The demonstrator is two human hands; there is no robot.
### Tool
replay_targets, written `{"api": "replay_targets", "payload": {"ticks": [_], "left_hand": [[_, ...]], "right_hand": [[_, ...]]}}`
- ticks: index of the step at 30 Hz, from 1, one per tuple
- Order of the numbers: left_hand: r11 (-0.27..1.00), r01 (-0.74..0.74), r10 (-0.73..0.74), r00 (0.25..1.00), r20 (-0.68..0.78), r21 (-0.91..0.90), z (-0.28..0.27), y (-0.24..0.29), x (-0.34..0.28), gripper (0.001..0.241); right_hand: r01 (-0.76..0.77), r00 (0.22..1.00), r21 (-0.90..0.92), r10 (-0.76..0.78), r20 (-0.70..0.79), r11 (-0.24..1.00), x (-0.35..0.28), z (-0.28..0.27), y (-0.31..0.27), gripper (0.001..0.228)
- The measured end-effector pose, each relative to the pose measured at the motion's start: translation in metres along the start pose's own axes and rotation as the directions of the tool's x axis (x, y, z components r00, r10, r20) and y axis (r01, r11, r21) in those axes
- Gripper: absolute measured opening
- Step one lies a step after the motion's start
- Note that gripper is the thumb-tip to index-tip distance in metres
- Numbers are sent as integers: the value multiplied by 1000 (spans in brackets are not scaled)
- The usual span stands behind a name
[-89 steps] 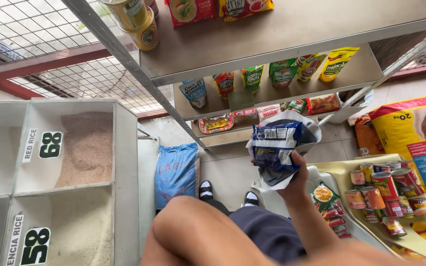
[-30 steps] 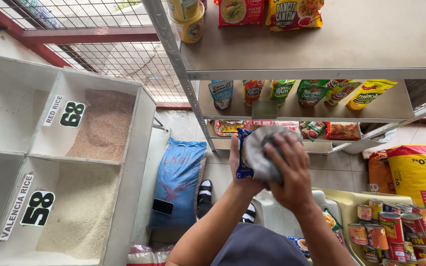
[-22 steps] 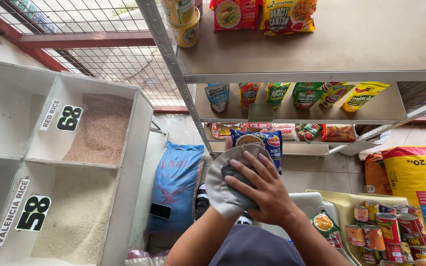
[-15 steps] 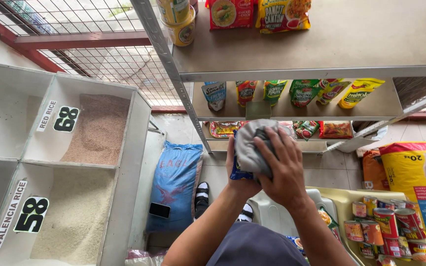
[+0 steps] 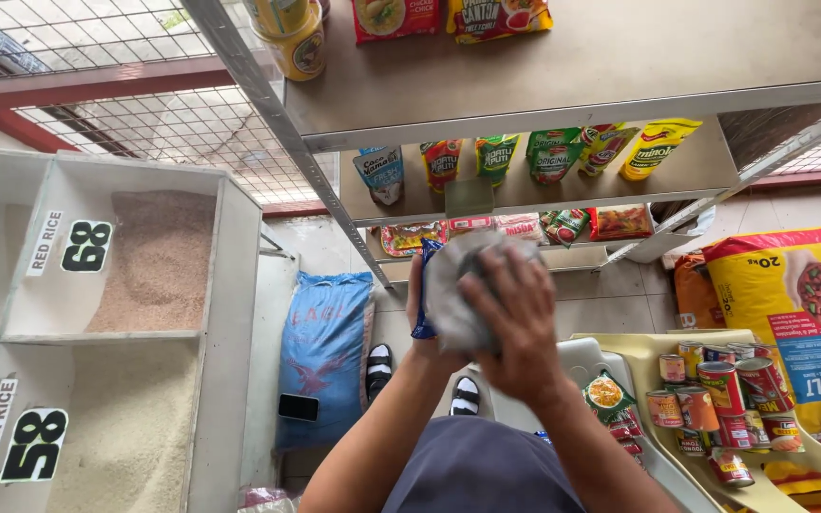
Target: Wiping down instant noodle packets with a cloth and placing them on a shelf.
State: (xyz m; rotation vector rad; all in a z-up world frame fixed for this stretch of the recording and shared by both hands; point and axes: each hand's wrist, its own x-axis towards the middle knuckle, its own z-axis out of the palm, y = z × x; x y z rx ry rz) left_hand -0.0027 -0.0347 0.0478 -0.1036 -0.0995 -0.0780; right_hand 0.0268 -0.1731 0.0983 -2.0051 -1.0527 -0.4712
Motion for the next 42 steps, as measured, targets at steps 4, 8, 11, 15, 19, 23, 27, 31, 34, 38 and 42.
{"api": "replay_targets", "payload": {"ticks": [4, 8, 11, 15, 19, 23, 27, 31, 34, 38, 42], "left_hand": [[980, 145, -125, 981, 151, -133, 19, 1, -6, 85], [996, 87, -88, 993, 72, 22, 0, -2, -3, 81], [977, 3, 24, 992, -122, 214, -35, -11, 1, 75], [965, 2, 15, 998, -63, 263, -30, -7, 6, 70], [995, 92, -98, 982, 161, 42, -8, 3, 5, 71], [999, 34, -30, 993, -114, 29, -43, -2, -5, 70], [994, 105, -106, 994, -11, -38, -30, 3, 9, 64], [976, 213, -215, 935, 283, 37, -23, 6, 16, 57], [994, 88, -93, 993, 76, 72, -32, 0, -2, 54], [1000, 5, -2, 992, -128, 22, -42, -5, -3, 64], [998, 56, -56, 998, -16, 40, -21, 4, -6, 65]], "right_hand": [[225, 968, 25, -227, 109, 974, -14, 5, -1, 60], [99, 990, -7, -98, 97, 995, -6, -1, 14, 62], [4, 996, -19, -2, 84, 1000, 2, -1, 8, 65], [189, 970, 48, -194, 146, 981, -3, 4, -10, 63], [240, 958, 142, -258, 127, 960, -17, 7, 21, 58], [37, 999, 12, -37, 30, 999, -8, 4, 28, 59], [135, 988, 73, -140, 66, 988, -3, 4, -8, 59], [280, 941, 149, -302, 152, 948, -12, 6, -4, 54], [181, 973, 117, -195, 122, 976, -6, 3, 7, 54], [93, 990, 65, -99, 102, 994, -2, 3, -2, 56], [260, 934, 131, -284, 215, 957, -14, 7, -13, 57]]}}
